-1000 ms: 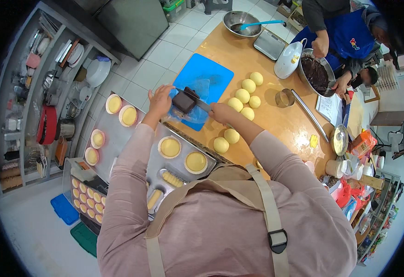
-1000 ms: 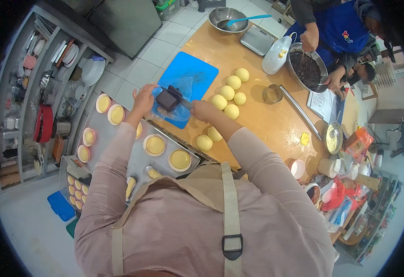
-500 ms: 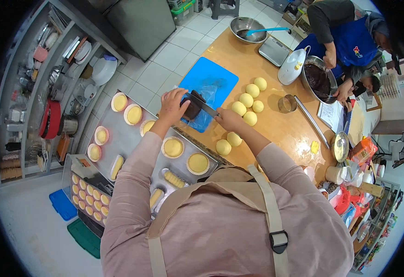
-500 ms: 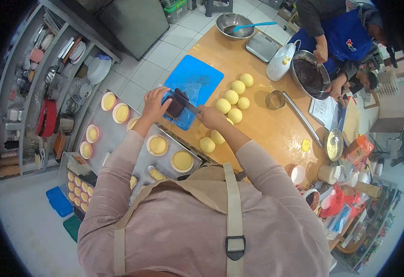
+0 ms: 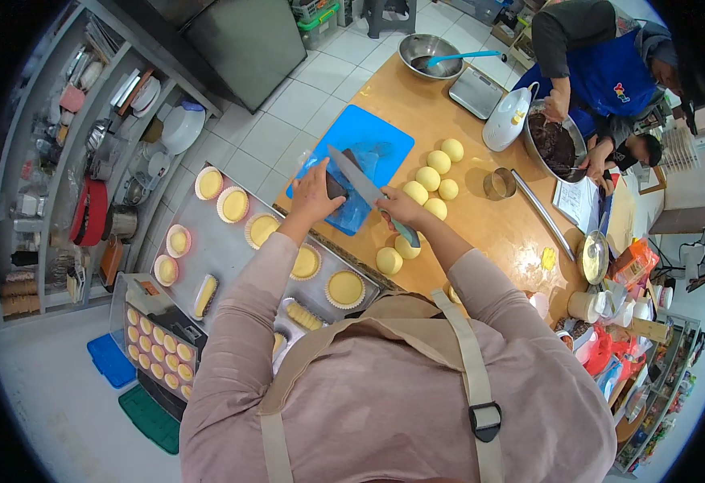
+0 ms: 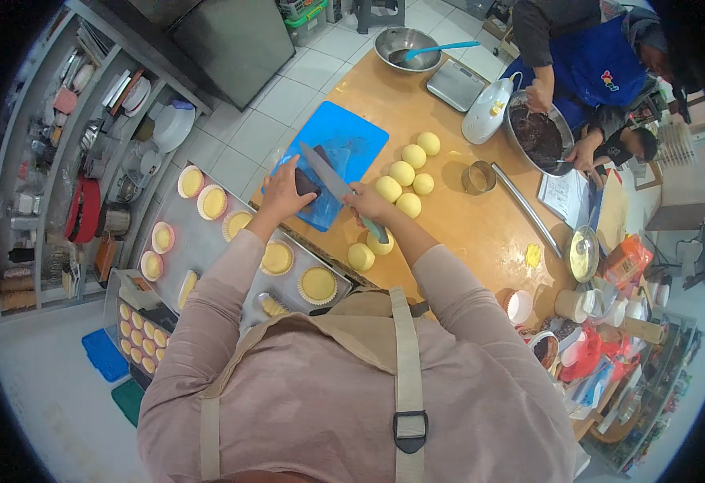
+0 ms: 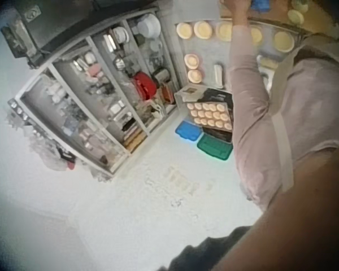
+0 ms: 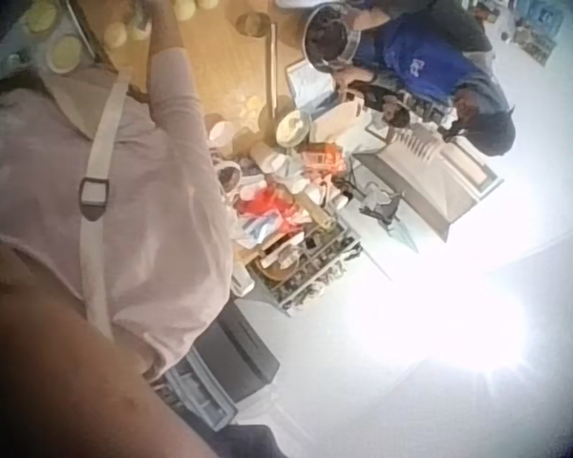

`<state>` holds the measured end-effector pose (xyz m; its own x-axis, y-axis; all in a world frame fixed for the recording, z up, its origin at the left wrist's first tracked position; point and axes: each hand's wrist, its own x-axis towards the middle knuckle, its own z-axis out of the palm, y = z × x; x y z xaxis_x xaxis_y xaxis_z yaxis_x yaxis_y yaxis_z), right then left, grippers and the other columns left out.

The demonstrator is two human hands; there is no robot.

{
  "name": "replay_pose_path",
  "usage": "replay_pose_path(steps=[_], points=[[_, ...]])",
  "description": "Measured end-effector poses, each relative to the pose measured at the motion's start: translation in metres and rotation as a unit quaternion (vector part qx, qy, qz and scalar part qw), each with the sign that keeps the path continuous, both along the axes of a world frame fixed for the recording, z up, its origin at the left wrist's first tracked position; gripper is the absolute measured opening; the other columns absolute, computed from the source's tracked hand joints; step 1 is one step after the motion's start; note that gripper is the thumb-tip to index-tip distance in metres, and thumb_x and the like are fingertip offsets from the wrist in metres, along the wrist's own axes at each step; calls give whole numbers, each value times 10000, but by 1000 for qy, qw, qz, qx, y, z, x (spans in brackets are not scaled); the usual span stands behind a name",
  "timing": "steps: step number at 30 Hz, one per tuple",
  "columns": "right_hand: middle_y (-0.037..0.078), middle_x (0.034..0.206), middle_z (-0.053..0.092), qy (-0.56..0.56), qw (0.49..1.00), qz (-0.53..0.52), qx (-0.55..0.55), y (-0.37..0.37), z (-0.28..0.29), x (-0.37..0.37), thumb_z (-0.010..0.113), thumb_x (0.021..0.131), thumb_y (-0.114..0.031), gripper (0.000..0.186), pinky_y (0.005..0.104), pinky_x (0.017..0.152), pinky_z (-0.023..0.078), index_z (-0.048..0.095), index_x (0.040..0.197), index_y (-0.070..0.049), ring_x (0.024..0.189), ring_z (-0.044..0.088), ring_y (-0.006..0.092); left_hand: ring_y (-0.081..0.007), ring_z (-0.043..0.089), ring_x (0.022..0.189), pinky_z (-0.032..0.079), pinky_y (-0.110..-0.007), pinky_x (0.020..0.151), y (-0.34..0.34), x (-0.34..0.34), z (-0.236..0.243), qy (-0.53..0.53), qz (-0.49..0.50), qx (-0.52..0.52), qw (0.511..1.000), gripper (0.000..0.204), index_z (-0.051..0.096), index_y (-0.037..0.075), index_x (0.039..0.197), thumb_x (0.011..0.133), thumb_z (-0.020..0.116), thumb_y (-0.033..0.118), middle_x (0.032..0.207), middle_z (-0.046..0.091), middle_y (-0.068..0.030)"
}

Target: The person flattens a piece of dough by hand, places chocolate pieces and a white filling inside, and rolls it into a ball. They then place the filled dough ball into a small paper cup on a baking tray and repeat the process with more dough and fillings.

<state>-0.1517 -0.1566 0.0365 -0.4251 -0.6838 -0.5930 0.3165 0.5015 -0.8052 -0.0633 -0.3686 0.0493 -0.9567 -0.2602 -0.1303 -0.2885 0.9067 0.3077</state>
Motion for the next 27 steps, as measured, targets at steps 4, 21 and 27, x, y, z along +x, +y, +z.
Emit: replay_pose_path(steps=[4, 21, 27], points=[[71, 639, 521, 129, 991, 9, 34, -4, 18, -7, 508, 924, -241, 244, 333, 437, 460, 501, 1066, -42, 502, 555, 177, -292, 368, 1302, 241, -502, 1038, 4, -3, 3, -33, 16, 12, 999, 1026, 220, 111, 1435, 650, 795, 434, 1390, 395, -138], [92, 815, 592, 604, 735, 227, 209, 15, 46, -6, 504, 860, -119, 160, 394, 511, 499, 505, 1019, -98, 695, 649, 268, -194, 528, 1104, 330, -384, 992, -43, -56, 33, 91, -296, -19, 951, 224, 628, 151, 1033, 813, 655, 183, 1071, 612, -9], [104, 852, 592, 611, 724, 250, 200, 17, 52, -6, 504, 858, -105, 174, 391, 515, 504, 496, 1031, -96, 712, 649, 269, -201, 561, 1028, 346, -394, 995, -42, -58, 21, 174, -365, -82, 911, 141, 597, 127, 991, 861, 559, 166, 988, 607, -40]])
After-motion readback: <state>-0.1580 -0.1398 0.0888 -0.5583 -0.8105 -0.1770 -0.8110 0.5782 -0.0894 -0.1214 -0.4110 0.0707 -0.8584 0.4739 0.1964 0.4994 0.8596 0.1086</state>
